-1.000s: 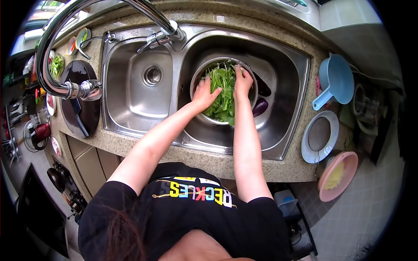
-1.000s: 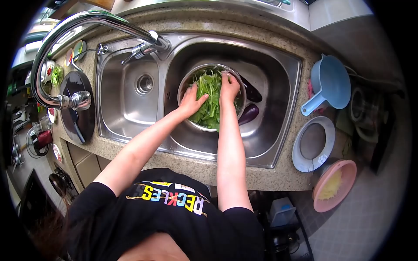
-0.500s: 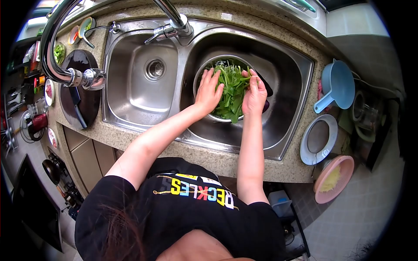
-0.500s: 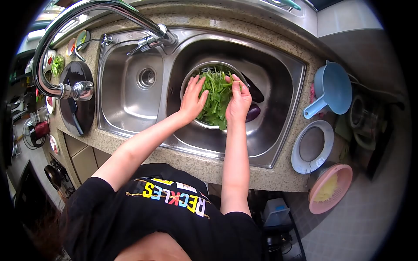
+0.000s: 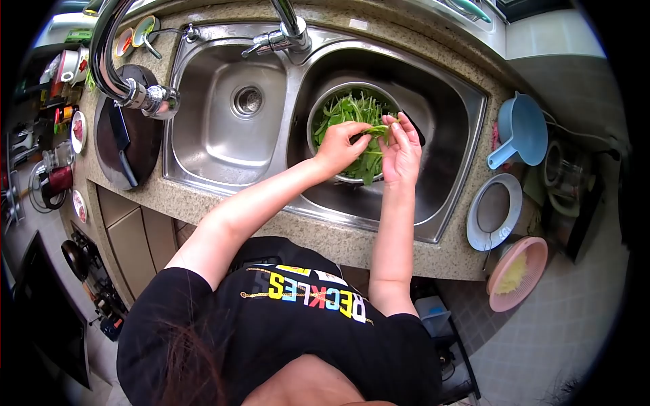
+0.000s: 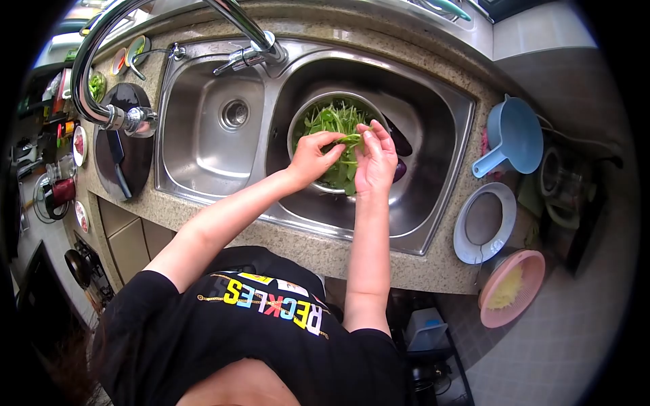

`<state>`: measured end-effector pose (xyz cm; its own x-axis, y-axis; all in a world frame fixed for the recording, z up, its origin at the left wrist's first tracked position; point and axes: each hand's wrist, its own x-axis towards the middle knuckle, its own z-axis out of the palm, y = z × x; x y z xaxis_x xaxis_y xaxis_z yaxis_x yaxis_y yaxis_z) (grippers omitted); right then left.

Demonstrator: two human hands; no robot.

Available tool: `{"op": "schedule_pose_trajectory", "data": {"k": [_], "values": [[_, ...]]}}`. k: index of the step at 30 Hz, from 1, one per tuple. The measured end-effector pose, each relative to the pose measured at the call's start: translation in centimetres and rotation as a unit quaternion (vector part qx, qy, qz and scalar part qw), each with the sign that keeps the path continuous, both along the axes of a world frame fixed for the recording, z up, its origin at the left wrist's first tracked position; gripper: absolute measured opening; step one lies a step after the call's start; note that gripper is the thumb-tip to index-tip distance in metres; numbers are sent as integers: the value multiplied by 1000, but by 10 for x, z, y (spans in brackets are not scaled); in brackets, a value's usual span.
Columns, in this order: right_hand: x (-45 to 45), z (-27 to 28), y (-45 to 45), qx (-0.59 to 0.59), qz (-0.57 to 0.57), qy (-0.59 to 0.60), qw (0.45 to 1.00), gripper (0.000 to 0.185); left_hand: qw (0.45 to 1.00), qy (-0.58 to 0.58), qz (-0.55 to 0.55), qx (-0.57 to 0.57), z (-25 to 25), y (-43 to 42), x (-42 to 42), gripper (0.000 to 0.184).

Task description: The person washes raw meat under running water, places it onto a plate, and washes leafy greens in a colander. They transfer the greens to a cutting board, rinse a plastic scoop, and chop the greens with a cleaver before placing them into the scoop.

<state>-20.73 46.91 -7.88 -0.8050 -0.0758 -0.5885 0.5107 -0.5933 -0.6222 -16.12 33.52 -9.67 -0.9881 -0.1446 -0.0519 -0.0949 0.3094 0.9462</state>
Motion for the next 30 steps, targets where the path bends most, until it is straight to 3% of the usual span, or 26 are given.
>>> {"op": "schedule_pose_trajectory", "data": {"k": [2,4,5,6,8,10,12,13,16,19,22,23,24,26,28,30], "values": [[0,-8,0,13,-4,14,1000,24,998,-18,57,20,-17,-3,8,24],[0,-11,-1,114,-35,12,993,27,996,-37,75,32,-39,-12,8,27],[0,-25,3,201,-2,39,979,32,995,-61,74,-22,-46,-16,8,28],[1,-47,8,200,-2,38,979,32,991,-84,72,-76,-53,-20,7,29],[4,-84,15,414,14,213,885,37,986,-121,62,-93,-68,-22,8,38],[4,-86,17,403,10,179,898,40,968,-66,103,-221,-69,-20,7,48],[9,-109,24,570,100,221,785,44,967,-87,81,-226,-77,-17,11,58],[12,-118,21,550,124,192,803,53,965,-105,60,-232,-82,-15,10,68],[25,-145,-6,636,190,199,721,87,942,-216,-20,-255,-82,-6,8,91],[20,-145,-19,599,255,84,754,97,945,-229,-14,-234,-90,-6,2,94],[15,-162,-13,547,265,136,782,96,945,-262,-33,-192,-98,-10,-6,96],[14,-178,-11,489,225,161,827,93,946,-252,-41,-199,-103,-14,-8,92],[8,-168,-7,385,234,65,890,88,947,-243,-49,-205,-109,-17,-8,90],[10,-154,-3,353,209,88,908,82,962,-202,-18,-182,-109,-19,-5,80],[16,-136,-2,445,192,141,863,77,972,-145,1,-183,-87,-19,2,73],[24,-105,-6,561,194,166,788,77,971,-174,7,-166,-61,-15,7,70]]}}
